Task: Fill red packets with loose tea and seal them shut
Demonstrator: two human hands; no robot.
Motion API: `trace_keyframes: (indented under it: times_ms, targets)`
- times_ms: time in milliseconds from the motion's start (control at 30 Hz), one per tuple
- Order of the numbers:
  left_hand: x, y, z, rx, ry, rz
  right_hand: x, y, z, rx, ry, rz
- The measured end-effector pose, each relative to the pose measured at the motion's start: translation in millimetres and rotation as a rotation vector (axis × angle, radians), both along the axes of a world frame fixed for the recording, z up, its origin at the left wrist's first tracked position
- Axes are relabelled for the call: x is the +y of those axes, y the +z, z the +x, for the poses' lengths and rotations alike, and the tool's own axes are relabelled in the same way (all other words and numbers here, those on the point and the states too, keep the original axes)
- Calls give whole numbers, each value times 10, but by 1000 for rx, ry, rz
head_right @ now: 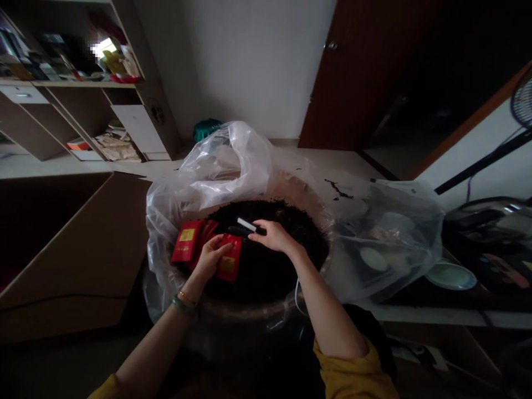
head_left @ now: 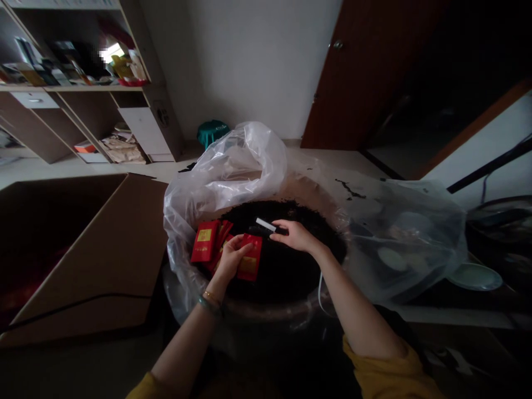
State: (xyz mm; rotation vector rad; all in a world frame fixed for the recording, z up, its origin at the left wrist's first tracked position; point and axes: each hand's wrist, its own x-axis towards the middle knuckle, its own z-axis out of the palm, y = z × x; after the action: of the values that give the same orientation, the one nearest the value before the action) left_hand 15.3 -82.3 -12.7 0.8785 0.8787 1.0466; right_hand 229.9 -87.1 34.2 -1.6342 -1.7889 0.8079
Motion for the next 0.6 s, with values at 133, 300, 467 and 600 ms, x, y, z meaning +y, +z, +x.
trace_keyframes:
  times_ms: [133,300,467,600]
  targets:
    - [14,-26,-6,13,78,1,49,-58,187,-234,-173,-22]
    - [14,-15,-8,27,130,-11,24,-44,46,-373,-164,165]
    - [-2,19,9,-13,122,-29,-67,-59,-436,36,36,194]
    - [10,3,1,-20,100,-44,-100,-121,-573,123,4,165]
